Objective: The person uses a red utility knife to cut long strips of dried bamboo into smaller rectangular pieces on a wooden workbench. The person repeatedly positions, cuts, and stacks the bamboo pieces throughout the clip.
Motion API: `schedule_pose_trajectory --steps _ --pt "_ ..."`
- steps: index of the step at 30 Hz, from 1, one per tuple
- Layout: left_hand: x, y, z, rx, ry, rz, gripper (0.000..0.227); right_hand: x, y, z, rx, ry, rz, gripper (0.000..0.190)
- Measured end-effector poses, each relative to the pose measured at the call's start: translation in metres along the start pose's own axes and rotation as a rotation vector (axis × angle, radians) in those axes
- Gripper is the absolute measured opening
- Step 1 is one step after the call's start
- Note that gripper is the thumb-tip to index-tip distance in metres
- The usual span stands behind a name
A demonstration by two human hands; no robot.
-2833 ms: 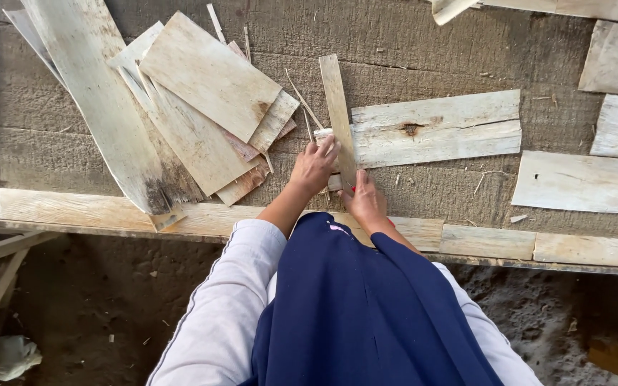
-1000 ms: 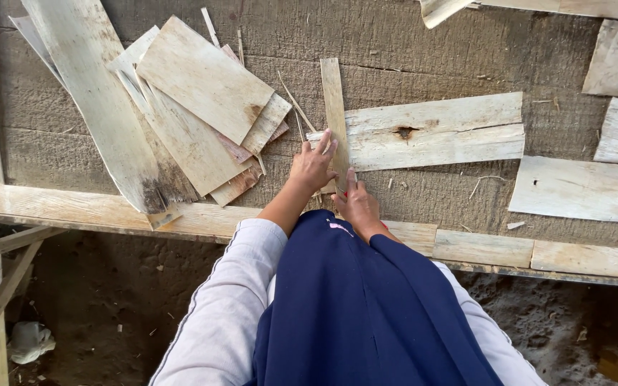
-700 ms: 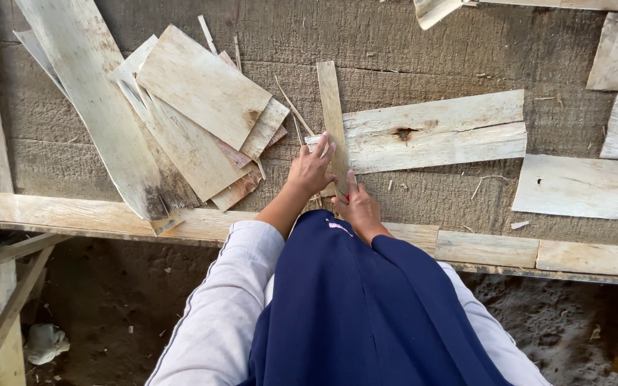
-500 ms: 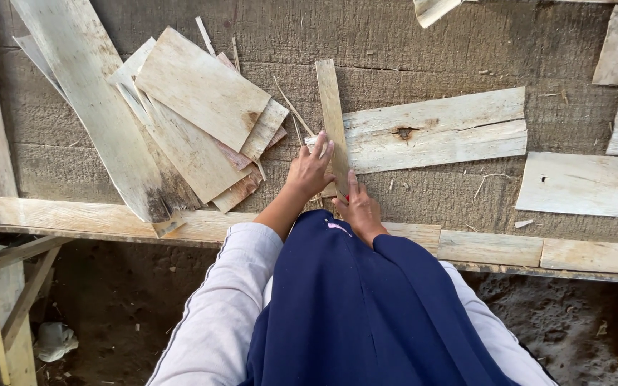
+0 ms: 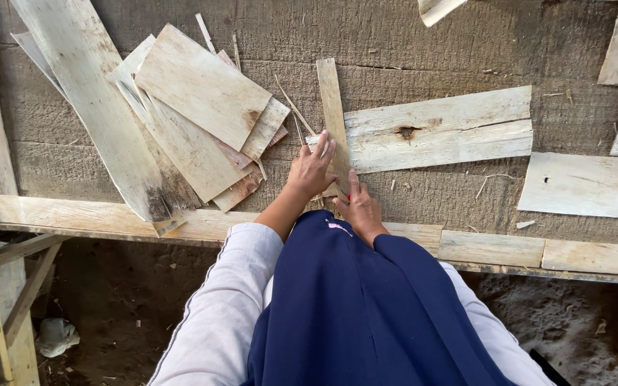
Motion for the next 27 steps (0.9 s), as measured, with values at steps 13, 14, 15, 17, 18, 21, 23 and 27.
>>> schedule_pose_trajectory --steps 13,14,15,17,18,21,23,27 --pt "-0.001 0.004 0.005 -0.037 0.019 -0.027 0.092 -0.019 0.001 0.003 0.054 0.093 0.001 0.073" --pt "0.000 0.004 0.007 -0.043 0.021 -0.045 0.093 -0.019 0.003 0.013 0.112 0.108 0.021 0.057" --pt "0.000 0.003 0.008 -0.049 0.022 -0.063 0.093 -0.019 0.005 0.023 0.170 0.123 0.042 0.041" --pt "0.000 0.007 0.012 -0.070 0.036 -0.098 0.093 -0.013 0.021 0.039 0.176 0.155 0.064 0.036" --pt "0.001 0.009 0.011 -0.093 0.055 -0.131 0.093 -0.012 0.030 0.046 0.179 0.191 0.088 0.031" --pt "0.003 0.009 0.018 -0.113 0.095 -0.182 0.091 -0.034 0.046 0.028 0.130 0.222 0.077 0.032" --pt "-0.008 0.007 0.022 -0.120 0.088 -0.186 0.094 -0.054 0.050 0.006 0.149 0.217 0.012 0.031" --pt "-0.017 0.004 0.025 -0.133 0.072 -0.198 0.098 -0.061 0.066 -0.003 0.297 0.478 -0.103 0.033"
Point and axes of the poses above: each hand's wrist, its own y-axis towards the middle knuckle, its own x-axis out of the palm, z = x × y, the point moved 9 cm from there along y, towards the middle knuckle, and after that the axes turned 7 degrees about z, right-handed, at the moved point
